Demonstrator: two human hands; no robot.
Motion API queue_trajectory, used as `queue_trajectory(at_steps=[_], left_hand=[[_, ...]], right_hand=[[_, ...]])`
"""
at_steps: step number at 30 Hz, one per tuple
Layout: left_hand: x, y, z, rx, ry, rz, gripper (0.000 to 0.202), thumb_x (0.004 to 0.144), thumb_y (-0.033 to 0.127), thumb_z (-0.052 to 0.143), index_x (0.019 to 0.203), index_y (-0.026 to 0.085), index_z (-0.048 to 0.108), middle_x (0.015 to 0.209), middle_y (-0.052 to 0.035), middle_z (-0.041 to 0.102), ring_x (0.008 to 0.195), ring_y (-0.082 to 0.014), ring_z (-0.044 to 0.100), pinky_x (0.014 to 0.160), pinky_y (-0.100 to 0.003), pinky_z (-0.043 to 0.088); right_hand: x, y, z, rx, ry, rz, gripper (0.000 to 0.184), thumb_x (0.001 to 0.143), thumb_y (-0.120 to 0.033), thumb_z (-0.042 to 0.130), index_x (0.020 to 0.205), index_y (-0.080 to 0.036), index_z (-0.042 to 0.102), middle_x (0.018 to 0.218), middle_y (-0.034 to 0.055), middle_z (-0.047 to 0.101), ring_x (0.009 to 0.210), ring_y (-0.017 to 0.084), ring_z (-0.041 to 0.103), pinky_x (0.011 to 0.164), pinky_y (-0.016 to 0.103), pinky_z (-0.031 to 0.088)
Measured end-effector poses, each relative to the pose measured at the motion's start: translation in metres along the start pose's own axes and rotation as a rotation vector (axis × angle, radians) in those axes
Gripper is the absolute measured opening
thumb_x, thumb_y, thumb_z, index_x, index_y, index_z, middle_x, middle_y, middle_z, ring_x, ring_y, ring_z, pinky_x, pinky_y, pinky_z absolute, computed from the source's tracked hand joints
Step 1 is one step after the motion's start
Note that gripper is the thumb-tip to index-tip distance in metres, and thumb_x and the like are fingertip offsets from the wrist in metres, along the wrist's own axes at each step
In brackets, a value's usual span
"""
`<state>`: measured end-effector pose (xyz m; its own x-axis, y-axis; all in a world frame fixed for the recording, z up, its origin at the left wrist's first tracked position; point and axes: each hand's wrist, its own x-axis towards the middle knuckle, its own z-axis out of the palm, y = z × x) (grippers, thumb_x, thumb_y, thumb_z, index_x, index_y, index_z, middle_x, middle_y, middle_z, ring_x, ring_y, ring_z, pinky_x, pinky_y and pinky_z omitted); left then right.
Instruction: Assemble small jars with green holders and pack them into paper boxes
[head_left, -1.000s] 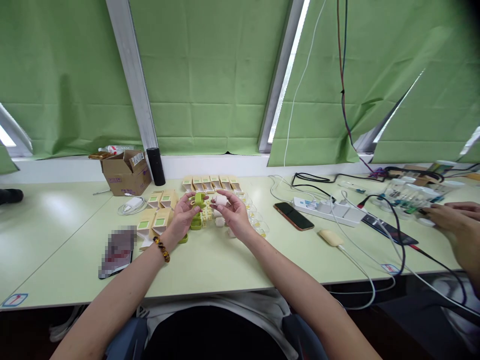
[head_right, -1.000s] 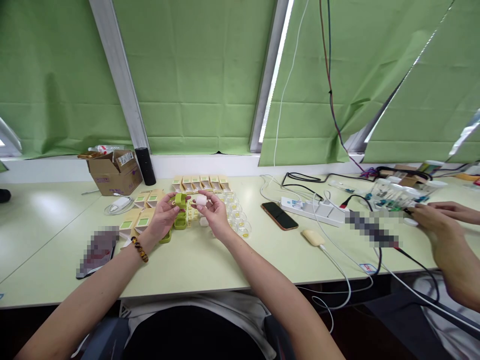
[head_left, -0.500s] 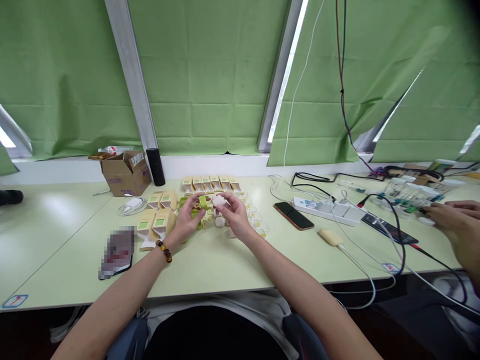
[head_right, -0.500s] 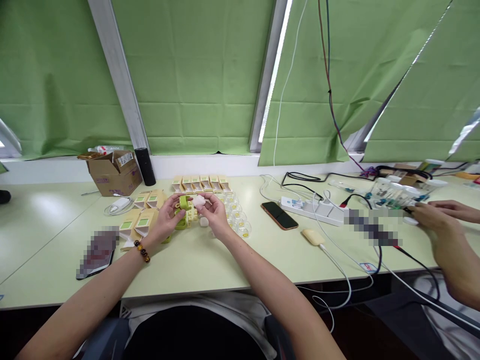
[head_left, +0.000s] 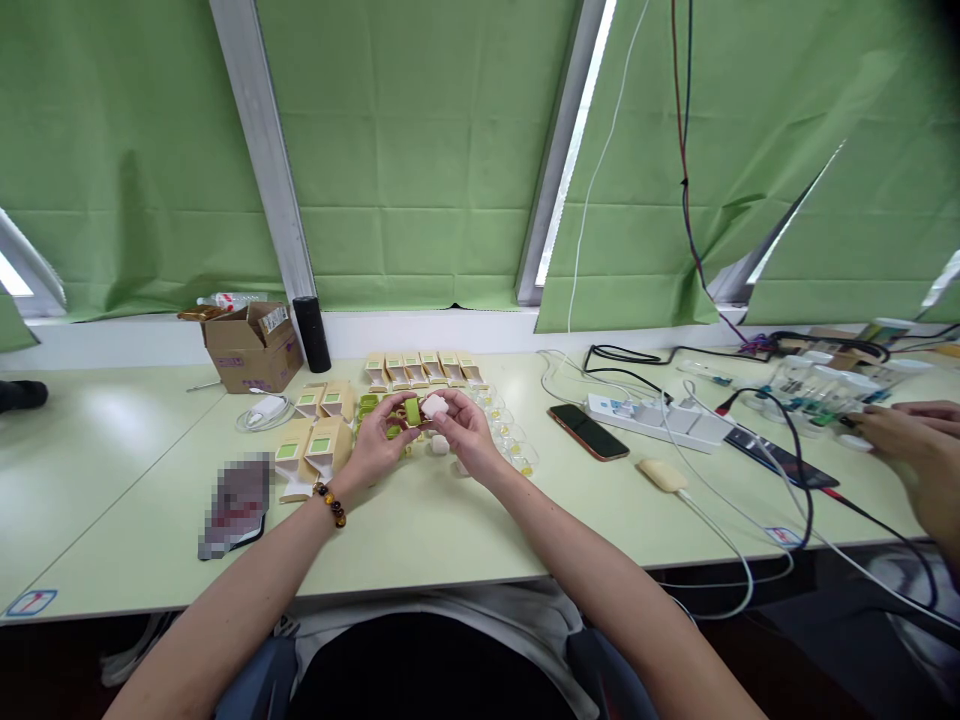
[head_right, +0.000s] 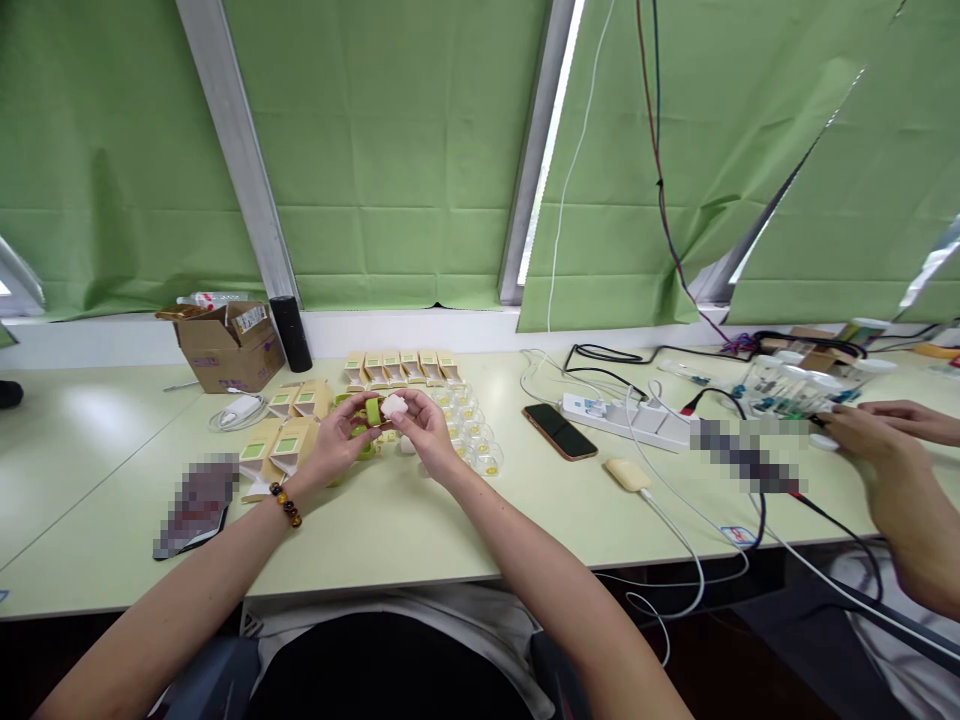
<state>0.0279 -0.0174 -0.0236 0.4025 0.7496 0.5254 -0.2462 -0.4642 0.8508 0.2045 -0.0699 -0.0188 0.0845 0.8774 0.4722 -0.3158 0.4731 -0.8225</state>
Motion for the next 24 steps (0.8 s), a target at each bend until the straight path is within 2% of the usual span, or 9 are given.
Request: queue_trajectory(at_steps=[4, 10, 15, 20, 24], left_hand=[[0.001, -0.002, 0.001, -0.019, 0.034, 0.005, 0.053, 0.077, 0.023, 0.092, 0.126, 0.025, 0.072, 0.123, -0.0098, 0.072, 0.116, -0.0279, 0.066, 0.100, -0.042, 0.056], [0.003, 0.001, 0.000, 0.053, 0.047, 0.030, 0.046, 0.083, 0.021, 0.084, 0.127, 0.027, 0.073, 0.134, -0.0089, 0.070, 0.120, -0.0273, 0.065, 0.104, -0.041, 0.052], [0.002, 0.003, 0.002, -0.019, 0.065, 0.015, 0.051, 0.079, 0.015, 0.086, 0.127, 0.026, 0.075, 0.136, -0.0087, 0.070, 0.124, -0.0273, 0.064, 0.108, -0.040, 0.051], [0.002, 0.003, 0.002, -0.036, 0.061, 0.019, 0.053, 0.079, 0.014, 0.085, 0.129, 0.027, 0.075, 0.140, -0.0091, 0.069, 0.129, -0.0285, 0.062, 0.110, -0.041, 0.049], [0.002, 0.004, 0.001, 0.065, 0.045, 0.050, 0.049, 0.081, 0.016, 0.084, 0.128, 0.027, 0.077, 0.140, -0.0096, 0.069, 0.131, -0.0300, 0.060, 0.107, -0.040, 0.049]], right_hand=[[-0.001, -0.003, 0.001, -0.050, 0.009, -0.009, 0.047, 0.076, -0.051, 0.092, 0.111, -0.027, 0.071, 0.109, 0.0051, 0.075, 0.101, 0.024, 0.071, 0.087, 0.039, 0.065], [0.002, -0.015, 0.000, -0.112, 0.096, -0.086, 0.045, 0.080, -0.050, 0.090, 0.114, -0.025, 0.077, 0.101, 0.0043, 0.076, 0.083, 0.020, 0.068, 0.078, 0.038, 0.064], [0.005, -0.019, -0.003, -0.156, 0.075, -0.031, 0.048, 0.078, -0.052, 0.090, 0.116, -0.024, 0.078, 0.085, 0.0007, 0.074, 0.073, 0.018, 0.070, 0.077, 0.038, 0.062], [0.008, -0.015, -0.006, -0.196, 0.083, 0.027, 0.044, 0.066, -0.046, 0.099, 0.097, -0.022, 0.078, 0.081, 0.0021, 0.076, 0.070, 0.018, 0.069, 0.066, 0.032, 0.059], [0.008, -0.013, -0.007, -0.226, 0.044, 0.037, 0.040, 0.068, -0.046, 0.098, 0.094, -0.022, 0.081, 0.085, 0.0047, 0.080, 0.075, 0.021, 0.072, 0.072, 0.035, 0.060]])
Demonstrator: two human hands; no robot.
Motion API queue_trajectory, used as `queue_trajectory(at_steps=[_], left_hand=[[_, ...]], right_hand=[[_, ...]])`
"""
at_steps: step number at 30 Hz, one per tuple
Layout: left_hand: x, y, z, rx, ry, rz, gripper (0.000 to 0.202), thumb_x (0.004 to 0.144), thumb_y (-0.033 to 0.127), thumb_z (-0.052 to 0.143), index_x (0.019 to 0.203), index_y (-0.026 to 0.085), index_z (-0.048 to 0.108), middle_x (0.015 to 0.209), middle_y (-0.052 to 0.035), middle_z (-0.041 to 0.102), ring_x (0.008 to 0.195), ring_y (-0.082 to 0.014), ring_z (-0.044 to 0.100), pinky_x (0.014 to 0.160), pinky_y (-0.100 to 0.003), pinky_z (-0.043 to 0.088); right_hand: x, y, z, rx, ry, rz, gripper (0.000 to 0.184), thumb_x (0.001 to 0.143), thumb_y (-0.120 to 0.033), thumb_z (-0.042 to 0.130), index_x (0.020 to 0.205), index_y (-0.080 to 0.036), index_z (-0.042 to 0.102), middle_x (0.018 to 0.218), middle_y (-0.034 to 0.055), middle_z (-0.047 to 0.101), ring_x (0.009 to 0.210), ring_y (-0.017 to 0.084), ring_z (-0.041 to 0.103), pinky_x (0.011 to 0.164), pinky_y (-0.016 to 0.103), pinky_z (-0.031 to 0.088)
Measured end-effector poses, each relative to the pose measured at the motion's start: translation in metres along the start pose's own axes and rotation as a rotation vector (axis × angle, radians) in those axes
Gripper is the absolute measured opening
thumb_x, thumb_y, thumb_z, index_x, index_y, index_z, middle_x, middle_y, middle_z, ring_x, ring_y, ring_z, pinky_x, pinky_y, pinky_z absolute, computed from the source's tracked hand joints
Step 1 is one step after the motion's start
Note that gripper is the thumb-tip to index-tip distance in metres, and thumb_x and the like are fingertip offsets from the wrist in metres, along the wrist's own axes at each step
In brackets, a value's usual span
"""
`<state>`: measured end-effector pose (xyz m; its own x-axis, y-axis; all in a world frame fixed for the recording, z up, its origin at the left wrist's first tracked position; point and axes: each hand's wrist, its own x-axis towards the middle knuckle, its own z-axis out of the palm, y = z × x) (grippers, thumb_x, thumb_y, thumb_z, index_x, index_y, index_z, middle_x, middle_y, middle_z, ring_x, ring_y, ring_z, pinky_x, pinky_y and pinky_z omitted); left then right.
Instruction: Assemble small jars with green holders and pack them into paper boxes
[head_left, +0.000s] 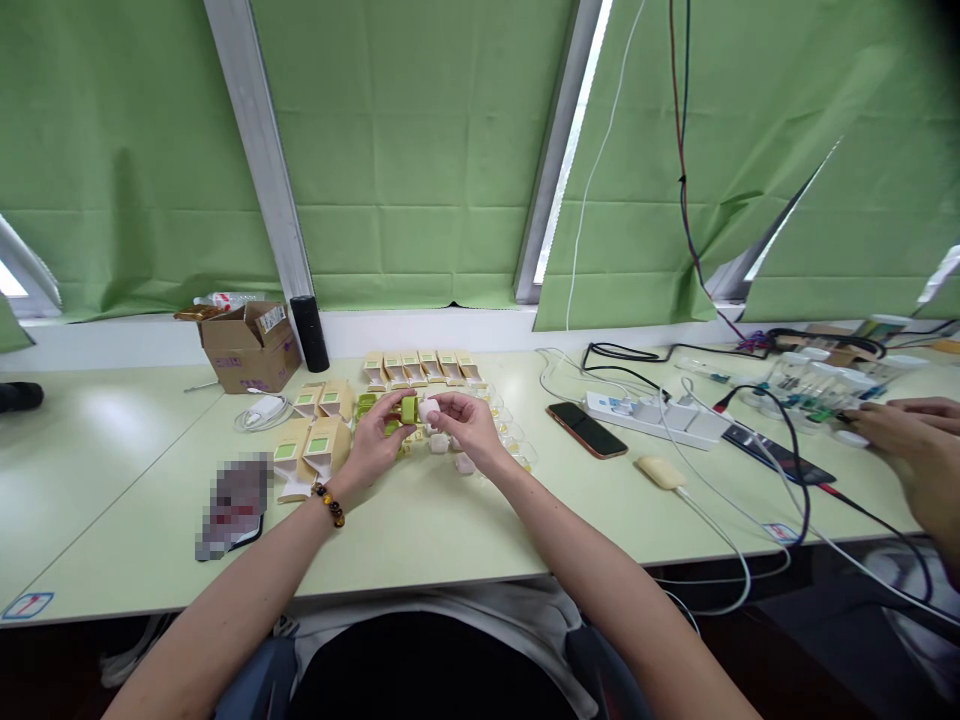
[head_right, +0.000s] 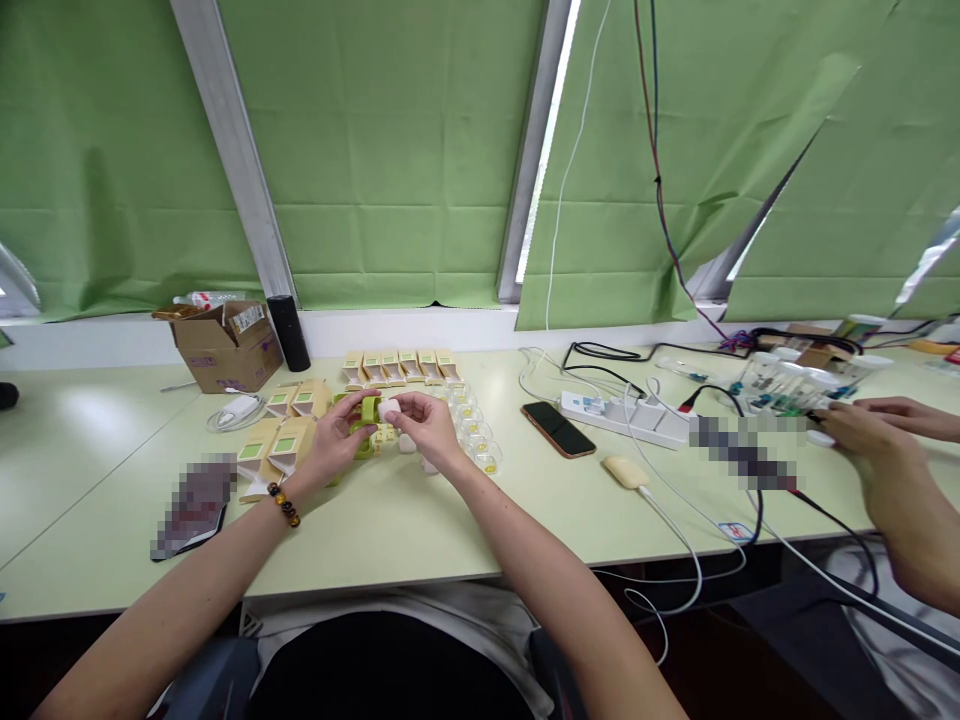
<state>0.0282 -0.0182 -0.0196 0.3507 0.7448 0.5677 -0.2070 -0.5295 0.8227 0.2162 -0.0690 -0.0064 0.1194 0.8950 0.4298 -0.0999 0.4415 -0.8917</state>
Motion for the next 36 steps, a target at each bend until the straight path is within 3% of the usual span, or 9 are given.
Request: queue_trajectory(at_steps=[7, 18, 36], left_hand=[[-0.002, 0.001, -0.001, 0.142, -0.057, 0.069, 0.046, 0.088, 0.020, 0.077, 0.133, 0.030, 0.074, 0.141, -0.0097, 0.067, 0.132, -0.0311, 0.059, 0.104, -0.042, 0.051], [-0.003, 0.003, 0.002, 0.201, -0.052, 0.090, 0.046, 0.086, 0.019, 0.080, 0.130, 0.026, 0.074, 0.133, -0.0103, 0.070, 0.120, -0.0278, 0.065, 0.095, -0.038, 0.055], [-0.009, -0.004, 0.006, 0.408, -0.010, 0.231, 0.047, 0.093, 0.024, 0.075, 0.138, 0.023, 0.063, 0.138, -0.0130, 0.065, 0.115, -0.0249, 0.067, 0.093, -0.038, 0.058]], right_hand=[[-0.002, 0.002, -0.001, -0.038, -0.031, 0.001, 0.038, 0.073, -0.050, 0.093, 0.097, -0.022, 0.084, 0.087, 0.0046, 0.081, 0.075, 0.022, 0.073, 0.073, 0.036, 0.059], [0.000, 0.004, 0.000, -0.074, -0.027, -0.012, 0.044, 0.074, -0.057, 0.089, 0.092, -0.018, 0.081, 0.067, 0.0011, 0.072, 0.061, 0.016, 0.065, 0.063, 0.030, 0.055], [-0.002, 0.015, 0.010, -0.073, 0.089, -0.013, 0.052, 0.075, -0.062, 0.087, 0.097, -0.016, 0.081, 0.080, 0.0071, 0.080, 0.066, 0.021, 0.074, 0.065, 0.034, 0.062]])
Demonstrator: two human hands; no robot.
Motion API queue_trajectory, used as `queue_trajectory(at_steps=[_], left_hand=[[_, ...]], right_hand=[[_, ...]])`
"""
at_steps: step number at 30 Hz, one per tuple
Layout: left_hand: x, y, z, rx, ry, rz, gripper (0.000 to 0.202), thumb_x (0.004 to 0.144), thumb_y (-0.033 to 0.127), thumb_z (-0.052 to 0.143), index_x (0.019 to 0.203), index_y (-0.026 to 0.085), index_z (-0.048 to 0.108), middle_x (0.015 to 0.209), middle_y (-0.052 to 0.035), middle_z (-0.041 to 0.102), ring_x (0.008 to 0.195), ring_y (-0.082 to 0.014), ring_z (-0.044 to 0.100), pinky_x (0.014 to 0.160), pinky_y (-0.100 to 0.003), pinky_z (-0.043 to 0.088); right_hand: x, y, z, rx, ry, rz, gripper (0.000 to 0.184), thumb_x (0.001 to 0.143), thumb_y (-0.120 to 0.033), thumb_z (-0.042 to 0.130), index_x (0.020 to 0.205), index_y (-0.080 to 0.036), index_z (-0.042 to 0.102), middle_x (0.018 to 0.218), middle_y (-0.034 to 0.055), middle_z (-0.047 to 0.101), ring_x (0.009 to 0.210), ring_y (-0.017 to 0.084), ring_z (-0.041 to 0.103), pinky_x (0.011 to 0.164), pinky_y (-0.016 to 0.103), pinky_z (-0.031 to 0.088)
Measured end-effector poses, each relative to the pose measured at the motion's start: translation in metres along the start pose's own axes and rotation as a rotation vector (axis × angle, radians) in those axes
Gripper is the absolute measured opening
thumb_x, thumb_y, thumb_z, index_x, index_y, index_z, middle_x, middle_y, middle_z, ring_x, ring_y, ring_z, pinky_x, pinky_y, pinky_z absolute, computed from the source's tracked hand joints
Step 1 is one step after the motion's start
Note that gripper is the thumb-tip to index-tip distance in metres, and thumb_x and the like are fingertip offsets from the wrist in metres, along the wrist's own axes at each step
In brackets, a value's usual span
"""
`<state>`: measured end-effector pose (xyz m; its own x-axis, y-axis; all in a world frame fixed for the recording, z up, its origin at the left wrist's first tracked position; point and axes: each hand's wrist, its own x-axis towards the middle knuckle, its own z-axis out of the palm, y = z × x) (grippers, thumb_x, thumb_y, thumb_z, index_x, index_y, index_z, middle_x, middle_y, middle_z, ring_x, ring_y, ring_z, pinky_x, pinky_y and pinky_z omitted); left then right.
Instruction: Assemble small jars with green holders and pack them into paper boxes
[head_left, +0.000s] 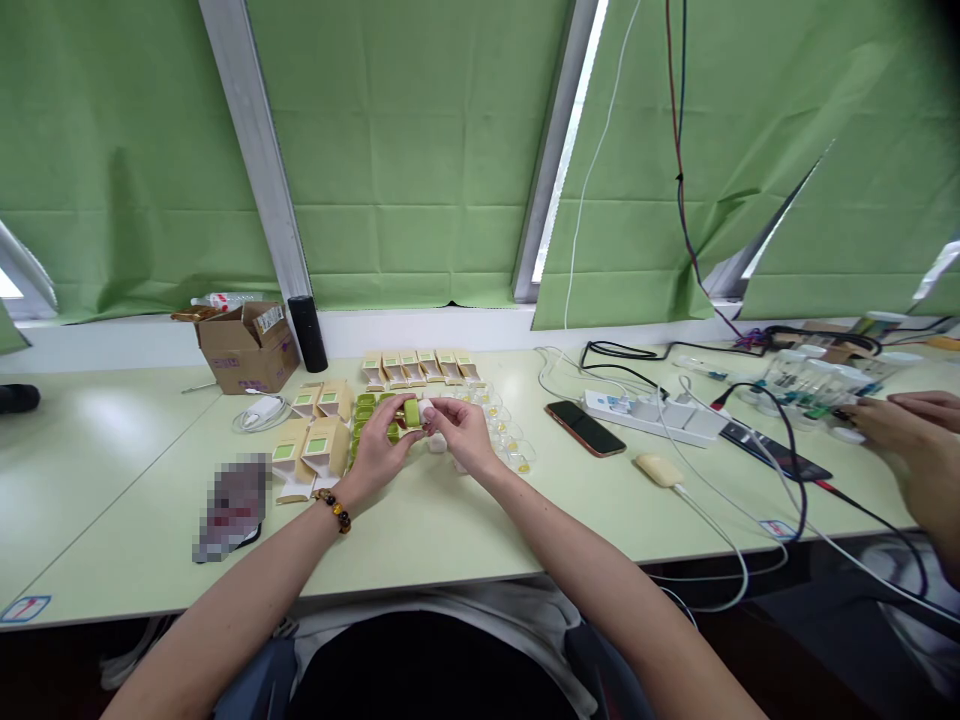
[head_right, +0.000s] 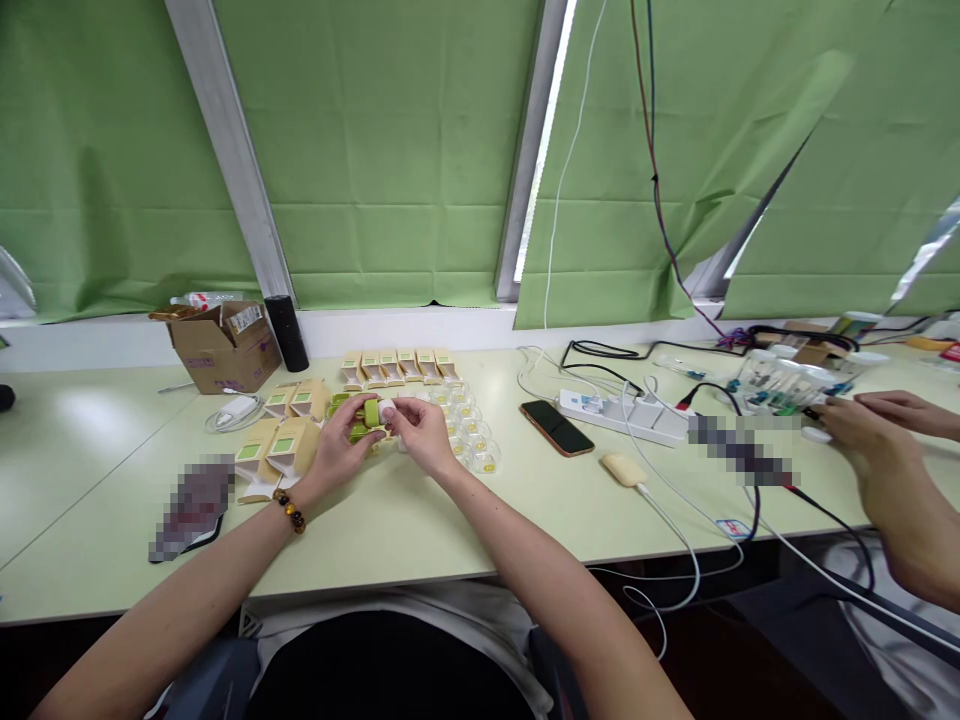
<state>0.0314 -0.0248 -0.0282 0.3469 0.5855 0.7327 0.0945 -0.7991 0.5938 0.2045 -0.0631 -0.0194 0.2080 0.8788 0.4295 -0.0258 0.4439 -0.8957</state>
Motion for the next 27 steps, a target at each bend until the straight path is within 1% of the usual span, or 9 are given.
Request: queue_trajectory(at_steps=[4, 7, 12, 15, 17, 19, 22, 25, 27], left_hand=[[0.000, 0.001, 0.003, 0.024, 0.041, 0.018, 0.045, 0.094, 0.025, 0.075, 0.136, 0.023, 0.063, 0.134, -0.0121, 0.067, 0.115, -0.0249, 0.067, 0.092, -0.037, 0.059], [-0.001, 0.001, 0.005, 0.040, 0.063, 0.034, 0.044, 0.094, 0.025, 0.074, 0.136, 0.023, 0.062, 0.132, -0.0116, 0.067, 0.115, -0.0254, 0.067, 0.092, -0.038, 0.059], [-0.002, 0.002, 0.006, 0.108, 0.096, 0.052, 0.046, 0.095, 0.024, 0.074, 0.138, 0.024, 0.060, 0.133, -0.0119, 0.067, 0.123, -0.0279, 0.066, 0.103, -0.044, 0.056], [-0.004, 0.001, 0.007, 0.093, 0.101, 0.033, 0.045, 0.097, 0.027, 0.072, 0.140, 0.024, 0.059, 0.136, -0.0131, 0.067, 0.126, -0.0289, 0.065, 0.106, -0.045, 0.055], [-0.004, 0.000, 0.008, 0.023, 0.102, -0.010, 0.050, 0.096, 0.031, 0.074, 0.142, 0.023, 0.056, 0.137, -0.0144, 0.066, 0.124, -0.0289, 0.066, 0.105, -0.045, 0.055], [-0.004, 0.000, 0.009, -0.095, 0.090, -0.078, 0.056, 0.095, 0.036, 0.076, 0.144, 0.023, 0.053, 0.134, -0.0147, 0.066, 0.117, -0.0275, 0.069, 0.099, -0.042, 0.057], [0.000, 0.001, 0.009, -0.315, 0.068, -0.166, 0.060, 0.093, 0.043, 0.078, 0.142, 0.022, 0.051, 0.127, -0.0135, 0.068, 0.111, -0.0249, 0.069, 0.095, -0.038, 0.058], [0.006, 0.001, 0.005, -0.496, 0.048, -0.244, 0.060, 0.090, 0.047, 0.081, 0.138, 0.020, 0.056, 0.127, -0.0128, 0.068, 0.112, -0.0229, 0.067, 0.097, -0.035, 0.056], [0.009, 0.000, 0.001, -0.610, 0.018, -0.335, 0.055, 0.088, 0.050, 0.082, 0.128, 0.019, 0.062, 0.120, -0.0104, 0.069, 0.101, -0.0194, 0.067, 0.089, -0.031, 0.056]], right_hand=[[-0.003, 0.002, 0.004, 0.020, 0.020, -0.023, 0.048, 0.078, -0.059, 0.084, 0.100, -0.017, 0.082, 0.084, 0.0067, 0.082, 0.071, 0.022, 0.076, 0.070, 0.036, 0.065], [-0.005, 0.003, 0.008, 0.024, 0.038, -0.033, 0.044, 0.079, -0.055, 0.085, 0.104, -0.018, 0.083, 0.093, 0.0074, 0.084, 0.078, 0.024, 0.078, 0.073, 0.036, 0.066], [-0.007, 0.004, 0.013, 0.042, 0.066, -0.021, 0.042, 0.077, -0.052, 0.087, 0.104, -0.020, 0.085, 0.100, 0.0080, 0.085, 0.090, 0.027, 0.080, 0.079, 0.038, 0.067], [-0.007, 0.004, 0.014, 0.071, 0.034, 0.009, 0.043, 0.074, -0.053, 0.089, 0.101, -0.020, 0.084, 0.097, 0.0079, 0.085, 0.086, 0.027, 0.080, 0.079, 0.039, 0.067], [-0.007, 0.003, 0.014, 0.077, 0.025, 0.024, 0.044, 0.071, -0.053, 0.091, 0.098, -0.019, 0.084, 0.091, 0.0076, 0.084, 0.080, 0.026, 0.080, 0.076, 0.039, 0.067], [-0.007, 0.003, 0.013, 0.069, 0.019, 0.020, 0.045, 0.070, -0.054, 0.092, 0.096, -0.019, 0.084, 0.087, 0.0075, 0.083, 0.077, 0.026, 0.079, 0.075, 0.038, 0.067], [-0.009, 0.000, 0.009, 0.032, -0.036, -0.021, 0.047, 0.077, -0.057, 0.087, 0.103, -0.018, 0.083, 0.089, 0.0086, 0.083, 0.080, 0.025, 0.078, 0.076, 0.038, 0.067], [-0.010, -0.004, 0.005, -0.129, -0.046, -0.145, 0.043, 0.084, -0.052, 0.083, 0.111, -0.018, 0.081, 0.095, 0.0093, 0.081, 0.082, 0.023, 0.076, 0.077, 0.036, 0.066], [-0.011, -0.006, 0.001, -0.294, -0.013, -0.302, 0.039, 0.088, -0.044, 0.081, 0.119, -0.020, 0.078, 0.108, 0.0101, 0.078, 0.080, 0.019, 0.073, 0.074, 0.034, 0.064]])
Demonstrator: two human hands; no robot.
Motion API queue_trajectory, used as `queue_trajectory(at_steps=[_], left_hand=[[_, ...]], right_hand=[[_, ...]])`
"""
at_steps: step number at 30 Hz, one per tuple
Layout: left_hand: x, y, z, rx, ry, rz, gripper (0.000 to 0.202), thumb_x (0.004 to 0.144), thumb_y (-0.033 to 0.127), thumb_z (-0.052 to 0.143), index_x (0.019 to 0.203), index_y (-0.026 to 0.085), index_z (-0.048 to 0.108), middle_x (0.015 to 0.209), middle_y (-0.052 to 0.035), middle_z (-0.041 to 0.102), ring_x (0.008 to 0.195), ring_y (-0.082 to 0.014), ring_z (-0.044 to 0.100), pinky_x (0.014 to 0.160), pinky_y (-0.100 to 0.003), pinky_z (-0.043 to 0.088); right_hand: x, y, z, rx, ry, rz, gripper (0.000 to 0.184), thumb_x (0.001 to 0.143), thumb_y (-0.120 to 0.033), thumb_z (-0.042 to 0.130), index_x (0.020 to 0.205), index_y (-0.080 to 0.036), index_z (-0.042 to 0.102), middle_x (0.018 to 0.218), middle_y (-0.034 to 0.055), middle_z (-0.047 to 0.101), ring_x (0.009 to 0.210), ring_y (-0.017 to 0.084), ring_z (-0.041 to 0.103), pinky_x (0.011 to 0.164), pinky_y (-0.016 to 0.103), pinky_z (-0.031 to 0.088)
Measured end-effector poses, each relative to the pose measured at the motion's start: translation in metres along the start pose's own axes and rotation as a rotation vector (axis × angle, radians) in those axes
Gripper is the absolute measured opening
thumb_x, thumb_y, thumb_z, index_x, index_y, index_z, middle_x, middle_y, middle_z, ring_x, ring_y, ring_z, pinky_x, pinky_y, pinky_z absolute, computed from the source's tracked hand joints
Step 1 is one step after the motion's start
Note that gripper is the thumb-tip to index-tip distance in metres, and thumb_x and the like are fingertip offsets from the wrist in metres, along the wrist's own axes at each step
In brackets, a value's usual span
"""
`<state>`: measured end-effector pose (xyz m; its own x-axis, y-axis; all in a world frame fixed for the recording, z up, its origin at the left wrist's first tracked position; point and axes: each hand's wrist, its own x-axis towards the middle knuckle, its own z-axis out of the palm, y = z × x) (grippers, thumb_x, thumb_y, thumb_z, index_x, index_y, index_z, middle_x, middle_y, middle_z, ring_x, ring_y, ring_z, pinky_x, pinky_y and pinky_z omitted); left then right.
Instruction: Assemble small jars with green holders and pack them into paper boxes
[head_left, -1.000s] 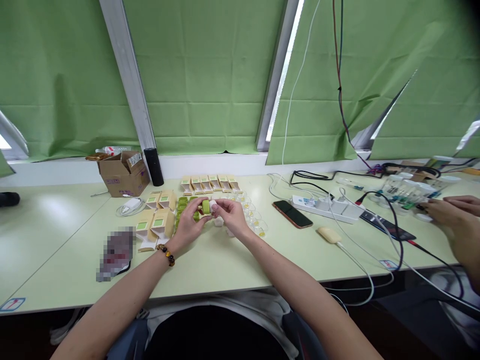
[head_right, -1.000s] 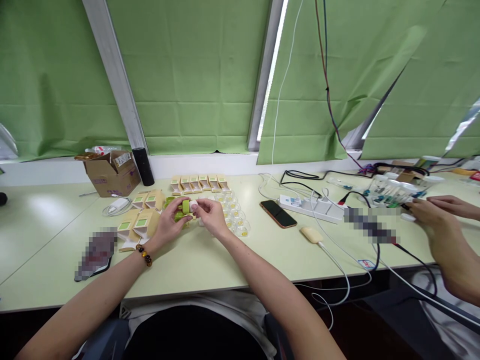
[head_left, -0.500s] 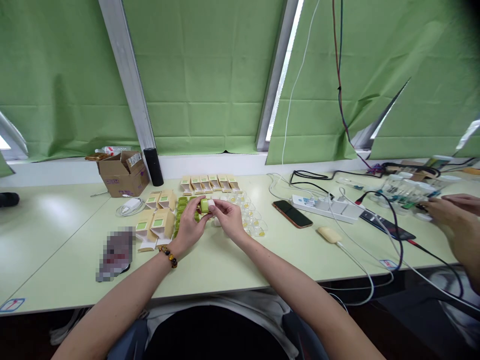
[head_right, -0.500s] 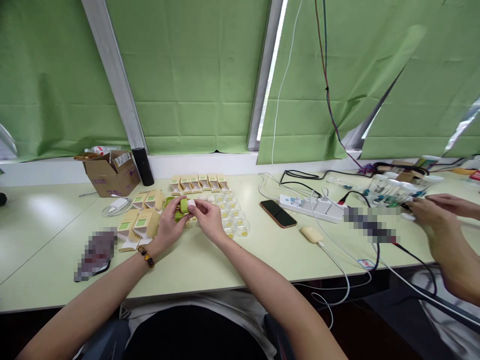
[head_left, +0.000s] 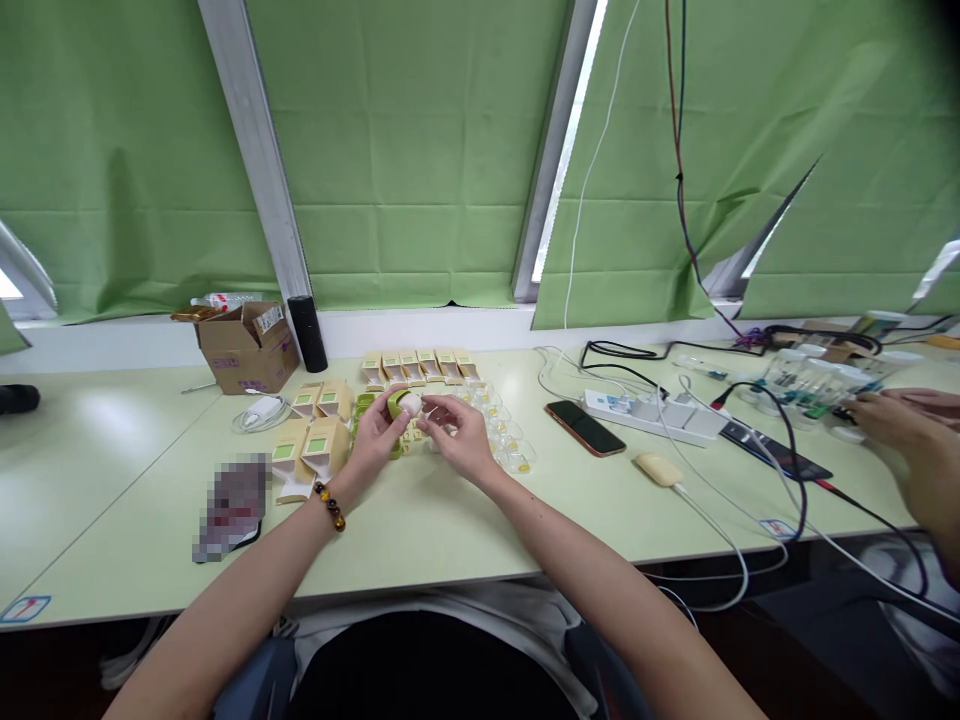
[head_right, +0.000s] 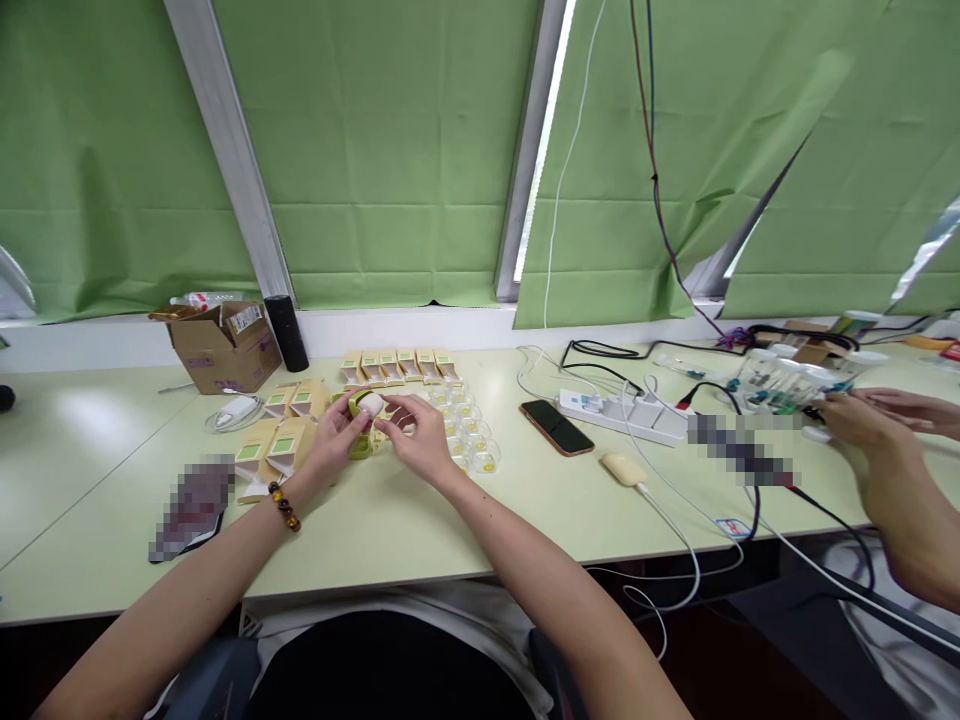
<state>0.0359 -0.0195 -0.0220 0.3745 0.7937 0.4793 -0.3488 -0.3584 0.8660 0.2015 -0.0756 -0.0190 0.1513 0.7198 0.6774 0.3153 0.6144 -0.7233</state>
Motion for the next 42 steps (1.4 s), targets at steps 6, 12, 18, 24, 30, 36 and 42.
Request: queue_trajectory(at_steps=[6, 12, 18, 24, 30, 36, 42], left_hand=[[-0.003, 0.002, -0.001, -0.243, -0.085, -0.205, 0.038, 0.083, 0.047, 0.087, 0.095, 0.018, 0.066, 0.092, -0.0033, 0.064, 0.079, -0.0133, 0.059, 0.074, -0.028, 0.052], [-0.004, -0.005, 0.000, -0.200, -0.173, -0.192, 0.036, 0.086, 0.048, 0.083, 0.095, 0.017, 0.068, 0.086, -0.0023, 0.059, 0.074, -0.0124, 0.054, 0.070, -0.027, 0.048], [-0.003, -0.005, -0.001, -0.079, -0.194, -0.099, 0.035, 0.093, 0.053, 0.073, 0.107, 0.021, 0.070, 0.100, -0.0092, 0.067, 0.087, -0.0195, 0.064, 0.080, -0.034, 0.056], [-0.002, -0.008, 0.005, 0.033, -0.128, -0.089, 0.034, 0.096, 0.051, 0.068, 0.113, 0.022, 0.071, 0.097, -0.0075, 0.069, 0.084, -0.0194, 0.065, 0.076, -0.033, 0.057], [-0.002, -0.005, 0.009, 0.186, -0.081, 0.002, 0.047, 0.096, 0.062, 0.064, 0.110, 0.017, 0.068, 0.088, -0.0042, 0.066, 0.073, -0.0153, 0.056, 0.066, -0.028, 0.050], [-0.005, 0.000, 0.011, 0.200, -0.054, -0.018, 0.052, 0.094, 0.064, 0.067, 0.116, 0.017, 0.068, 0.089, -0.0035, 0.066, 0.072, -0.0141, 0.053, 0.065, -0.026, 0.047], [-0.008, -0.005, 0.005, 0.074, -0.106, -0.068, 0.058, 0.096, 0.058, 0.068, 0.138, 0.019, 0.063, 0.096, -0.0048, 0.068, 0.077, -0.0140, 0.057, 0.070, -0.025, 0.049]], right_hand=[[-0.003, 0.004, -0.007, -0.446, -0.059, -0.374, 0.040, 0.099, -0.032, 0.068, 0.139, -0.025, 0.066, 0.134, 0.0139, 0.066, 0.088, 0.020, 0.072, 0.073, 0.034, 0.064], [-0.004, 0.009, -0.006, -0.608, -0.101, -0.464, 0.034, 0.104, -0.030, 0.061, 0.138, -0.024, 0.066, 0.129, 0.0140, 0.070, 0.099, 0.023, 0.075, 0.076, 0.033, 0.064], [-0.003, 0.007, -0.006, -0.612, -0.091, -0.507, 0.031, 0.106, -0.028, 0.059, 0.135, -0.022, 0.067, 0.124, 0.0134, 0.072, 0.102, 0.023, 0.075, 0.075, 0.031, 0.064], [-0.004, 0.009, -0.005, -0.606, -0.094, -0.480, 0.032, 0.106, -0.026, 0.058, 0.137, -0.024, 0.067, 0.124, 0.0128, 0.072, 0.101, 0.022, 0.075, 0.076, 0.031, 0.065], [-0.005, 0.009, 0.000, -0.560, -0.080, -0.516, 0.035, 0.106, -0.022, 0.056, 0.141, -0.024, 0.064, 0.120, 0.0140, 0.071, 0.109, 0.025, 0.073, 0.080, 0.035, 0.066], [-0.004, 0.008, 0.000, -0.536, -0.087, -0.496, 0.037, 0.107, -0.023, 0.057, 0.143, -0.025, 0.064, 0.117, 0.0132, 0.069, 0.107, 0.025, 0.073, 0.085, 0.037, 0.067], [-0.005, 0.012, -0.001, -0.566, -0.083, -0.499, 0.034, 0.108, -0.025, 0.056, 0.141, -0.023, 0.065, 0.117, 0.0140, 0.069, 0.098, 0.023, 0.073, 0.082, 0.036, 0.067]])
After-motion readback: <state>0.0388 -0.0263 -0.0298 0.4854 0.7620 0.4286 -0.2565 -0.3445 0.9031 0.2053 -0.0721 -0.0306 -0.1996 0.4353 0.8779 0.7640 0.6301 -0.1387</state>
